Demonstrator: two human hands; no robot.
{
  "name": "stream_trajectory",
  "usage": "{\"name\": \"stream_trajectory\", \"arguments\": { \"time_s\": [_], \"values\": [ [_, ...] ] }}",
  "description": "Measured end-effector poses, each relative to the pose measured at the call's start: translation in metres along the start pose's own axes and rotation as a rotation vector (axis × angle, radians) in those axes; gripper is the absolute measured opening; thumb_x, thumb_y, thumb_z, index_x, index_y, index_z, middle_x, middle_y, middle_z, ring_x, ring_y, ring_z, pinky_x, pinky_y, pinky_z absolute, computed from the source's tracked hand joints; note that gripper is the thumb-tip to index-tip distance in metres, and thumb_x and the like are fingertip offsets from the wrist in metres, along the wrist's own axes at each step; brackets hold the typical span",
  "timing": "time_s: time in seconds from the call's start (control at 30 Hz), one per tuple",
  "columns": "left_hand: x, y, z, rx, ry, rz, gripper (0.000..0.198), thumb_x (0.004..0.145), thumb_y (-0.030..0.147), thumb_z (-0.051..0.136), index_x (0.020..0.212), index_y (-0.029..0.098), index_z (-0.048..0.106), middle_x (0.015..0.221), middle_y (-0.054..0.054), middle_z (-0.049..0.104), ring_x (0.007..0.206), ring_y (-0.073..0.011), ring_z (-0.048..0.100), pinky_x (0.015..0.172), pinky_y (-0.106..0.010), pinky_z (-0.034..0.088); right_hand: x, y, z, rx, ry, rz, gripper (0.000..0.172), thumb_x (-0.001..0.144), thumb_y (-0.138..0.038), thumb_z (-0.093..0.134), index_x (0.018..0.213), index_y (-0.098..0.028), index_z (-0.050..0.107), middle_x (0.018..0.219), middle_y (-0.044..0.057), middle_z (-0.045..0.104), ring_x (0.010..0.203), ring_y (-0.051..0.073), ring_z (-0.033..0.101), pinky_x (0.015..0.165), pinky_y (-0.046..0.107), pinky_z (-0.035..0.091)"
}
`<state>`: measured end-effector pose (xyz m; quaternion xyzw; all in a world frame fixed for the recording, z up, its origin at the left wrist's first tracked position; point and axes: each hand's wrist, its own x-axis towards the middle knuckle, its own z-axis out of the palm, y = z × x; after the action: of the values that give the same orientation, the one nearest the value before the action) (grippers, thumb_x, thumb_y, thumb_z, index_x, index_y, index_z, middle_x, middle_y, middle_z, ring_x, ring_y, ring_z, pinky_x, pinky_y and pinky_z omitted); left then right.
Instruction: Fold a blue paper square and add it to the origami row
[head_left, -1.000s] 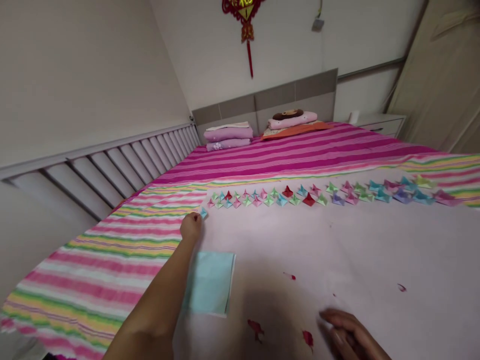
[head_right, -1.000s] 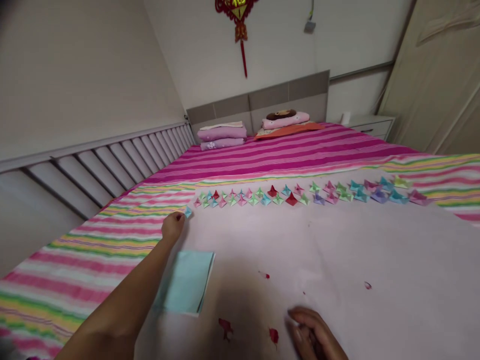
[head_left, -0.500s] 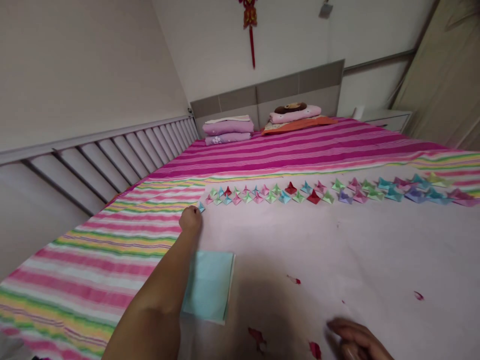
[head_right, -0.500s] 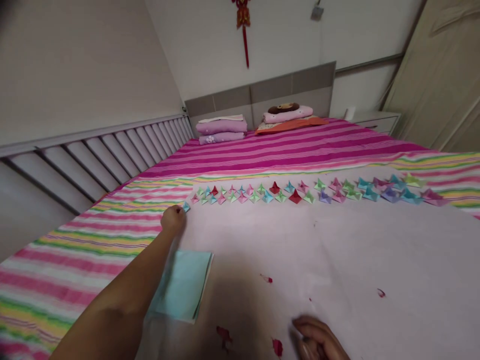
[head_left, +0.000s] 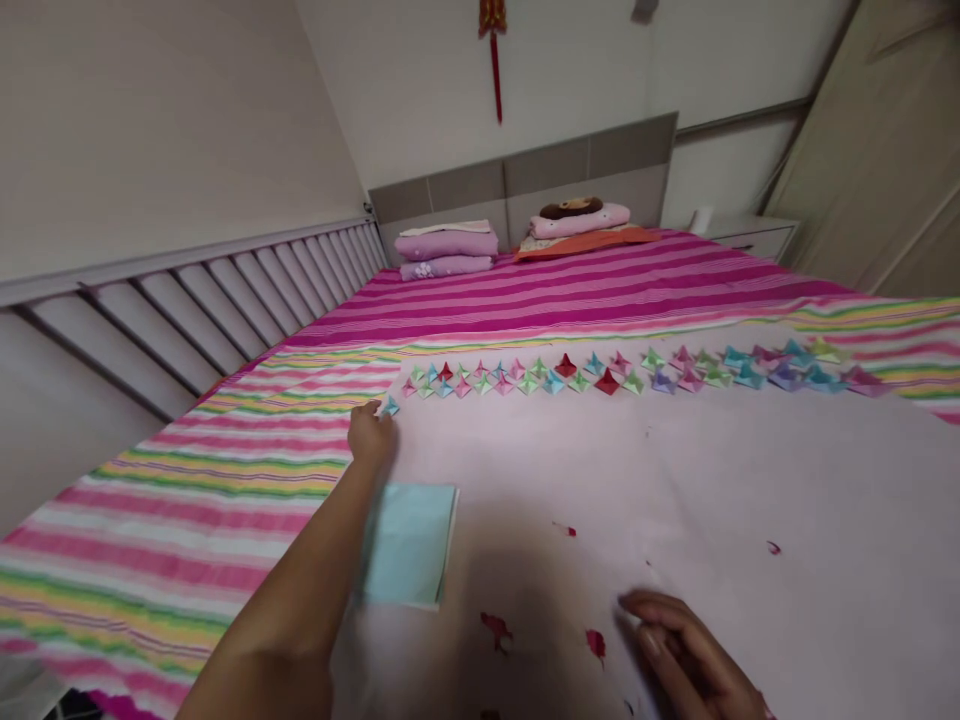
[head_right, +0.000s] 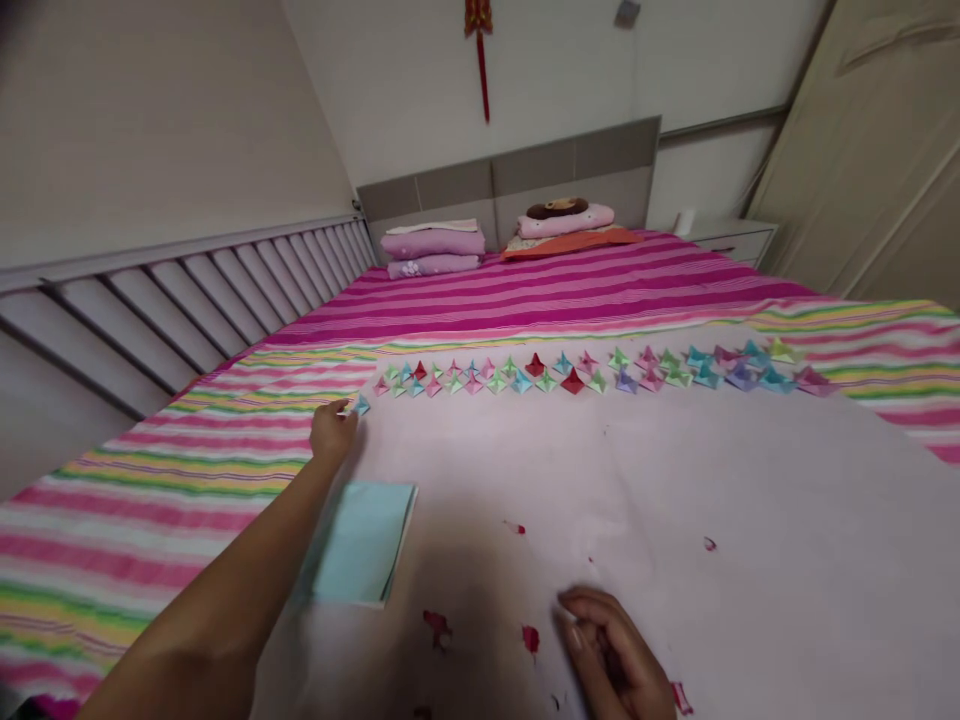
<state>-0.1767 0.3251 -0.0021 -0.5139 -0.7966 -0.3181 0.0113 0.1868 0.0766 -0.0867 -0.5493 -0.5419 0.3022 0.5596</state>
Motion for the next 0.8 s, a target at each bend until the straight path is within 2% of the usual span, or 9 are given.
{"name": "stream_trajectory", "arguments": {
  "time_s": [0.1,0.23,0.37,0.5,0.67,0.73,0.8],
  "values": [
    [-0.021,0.001,-0.010,-0.104,0.021,0.082,0.034,0.078,0.023,0.052,0.111,0.015,0.059,0.111,-0.011,0.057,0.090,-0.0203,0.060,0.080,-0.032,0.048,0.002,-0.005,0.003,0.007,0.000,-0.014,0.020,0.081,-0.037,0.058,0.089,-0.021,0.068,0.096,0.010,0.067,0.088,0.024,0.064,0.071,0.029,0.055],
    [-0.062,0.000,-0.026,-0.231,0.040,0.196,0.028,0.074,0.021,0.055,0.101,0.015,0.063,0.099,-0.009,0.059,0.091,-0.0211,0.059,0.085,-0.034,0.048,0.006,-0.012,0.005,0.009,-0.018,-0.023,0.023,0.082,-0.040,0.057,0.086,-0.020,0.067,0.089,0.008,0.067,0.083,0.023,0.063,0.067,0.028,0.053],
    [-0.119,-0.001,-0.040,-0.353,0.059,0.292,0.024,0.077,0.025,0.053,0.098,0.018,0.063,0.101,-0.008,0.060,0.099,-0.0214,0.057,0.092,-0.037,0.045,0.008,-0.015,0.007,0.007,-0.045,-0.016,0.025,0.084,-0.041,0.053,0.082,-0.019,0.064,0.083,0.006,0.065,0.077,0.021,0.061,0.063,0.027,0.049],
    [-0.185,0.000,-0.053,-0.432,0.060,0.318,0.025,0.080,0.030,0.051,0.099,0.018,0.064,0.103,-0.009,0.059,0.103,-0.0222,0.057,0.092,-0.039,0.047,0.011,-0.017,0.008,0.043,-0.082,0.002,0.025,0.085,-0.041,0.052,0.080,-0.019,0.062,0.076,0.004,0.063,0.072,0.020,0.058,0.064,0.028,0.047],
    [-0.268,-0.001,-0.066,-0.493,-0.054,0.337,0.024,0.082,0.030,0.052,0.101,0.020,0.063,0.106,-0.011,0.061,0.104,-0.0237,0.058,0.092,-0.042,0.049,0.004,-0.025,0.002,0.102,-0.098,0.107,0.029,0.080,-0.046,0.057,0.084,-0.018,0.065,0.069,0.002,0.062,0.062,0.018,0.055,0.058,0.028,0.046],
    [-0.297,-0.004,-0.067,-0.495,-0.115,0.343,0.022,0.082,0.030,0.053,0.101,0.023,0.063,0.105,-0.010,0.064,0.101,-0.0242,0.060,0.089,-0.043,0.050,-0.011,-0.026,-0.005,0.111,-0.098,0.162,0.033,0.077,-0.048,0.059,0.087,-0.018,0.067,0.067,0.003,0.062,0.061,0.019,0.056,0.057,0.028,0.047],
    [-0.321,-0.008,-0.069,-0.543,-0.183,0.344,0.022,0.081,0.033,0.055,0.099,0.024,0.063,0.100,-0.009,0.066,0.094,-0.0230,0.063,0.083,-0.039,0.054,-0.033,-0.026,-0.016,0.118,-0.123,0.179,0.037,0.077,-0.048,0.060,0.095,-0.017,0.067,0.076,0.005,0.066,0.068,0.020,0.059,0.062,0.030,0.049]
  ]
}}
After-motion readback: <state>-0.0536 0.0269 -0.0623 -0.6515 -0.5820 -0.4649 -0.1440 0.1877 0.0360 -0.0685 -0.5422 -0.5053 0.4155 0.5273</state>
